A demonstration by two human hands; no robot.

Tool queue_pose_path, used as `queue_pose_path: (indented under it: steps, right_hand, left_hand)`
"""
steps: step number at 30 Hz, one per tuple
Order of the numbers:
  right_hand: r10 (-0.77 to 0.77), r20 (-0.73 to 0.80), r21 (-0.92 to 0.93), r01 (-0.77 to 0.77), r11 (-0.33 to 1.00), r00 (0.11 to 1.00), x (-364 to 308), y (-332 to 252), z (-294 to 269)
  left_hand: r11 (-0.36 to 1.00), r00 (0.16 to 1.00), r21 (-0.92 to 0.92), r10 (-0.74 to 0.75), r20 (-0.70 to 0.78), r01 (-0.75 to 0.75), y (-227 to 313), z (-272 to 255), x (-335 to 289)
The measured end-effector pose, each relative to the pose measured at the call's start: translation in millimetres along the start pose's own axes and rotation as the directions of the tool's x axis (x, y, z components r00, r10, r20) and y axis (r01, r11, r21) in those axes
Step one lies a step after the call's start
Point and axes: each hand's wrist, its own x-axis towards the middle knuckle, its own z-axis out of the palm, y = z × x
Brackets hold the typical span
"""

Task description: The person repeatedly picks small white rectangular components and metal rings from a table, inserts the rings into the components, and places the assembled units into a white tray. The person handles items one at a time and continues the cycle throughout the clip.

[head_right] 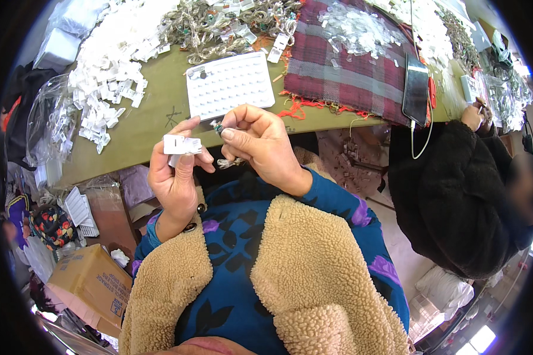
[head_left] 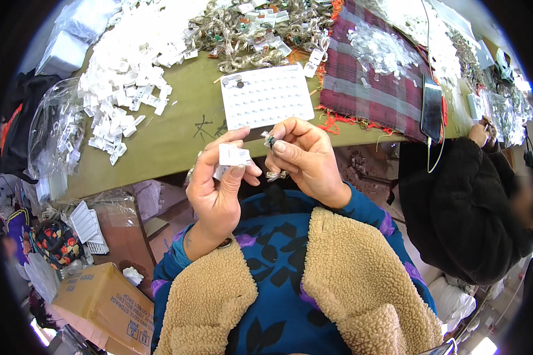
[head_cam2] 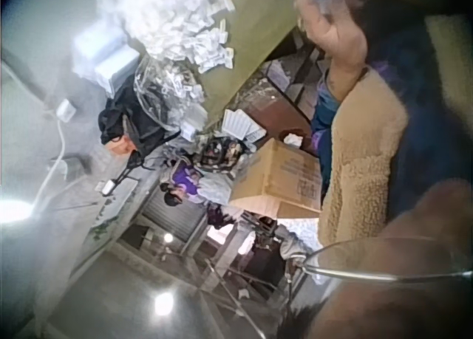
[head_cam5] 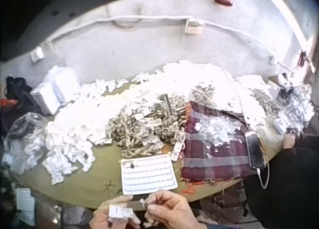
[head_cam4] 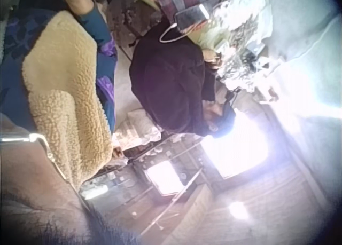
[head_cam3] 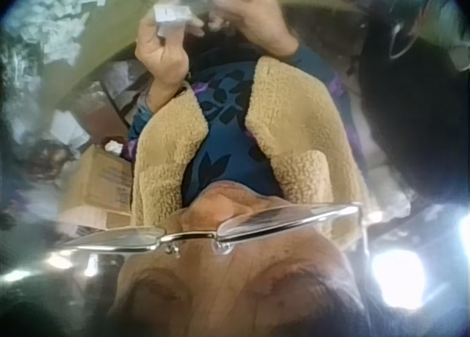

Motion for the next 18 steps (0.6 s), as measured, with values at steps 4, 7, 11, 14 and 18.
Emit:
queue_pose_path:
  steps: [4,7,11,14,18]
  right_hand:
    - [0.003,-0.041,-0.176,-0.010,0.984,0.999,-4.1,-0.8,6.5]
    - [-0.049,-0.080,-0.245,0.028,0.969,0.996,-7.8,-3.9,13.5]
    - [-0.070,-0.112,-0.367,0.024,0.930,0.991,-9.3,-13.8,23.1]
    - [-0.041,-0.105,-0.371,0.000,0.929,0.994,-10.3,-15.3,33.7]
    - [-0.058,-0.128,-0.434,-0.003,0.901,0.990,-5.7,-6.5,43.1]
  left_hand:
    - [0.998,0.993,0.004,-0.064,0.099,0.064,1.0,-1.2,0.6]
    - [0.950,0.965,-0.183,-0.238,0.108,0.255,-0.1,-6.3,0.9]
    - [0.852,0.933,-0.386,-0.349,0.084,0.353,-5.7,-14.5,3.2]
    - [0.798,0.912,-0.455,-0.400,0.090,0.395,-7.7,-14.2,-0.4]
    - [0.762,0.898,-0.492,-0.425,0.111,0.421,-8.4,-17.0,-2.7]
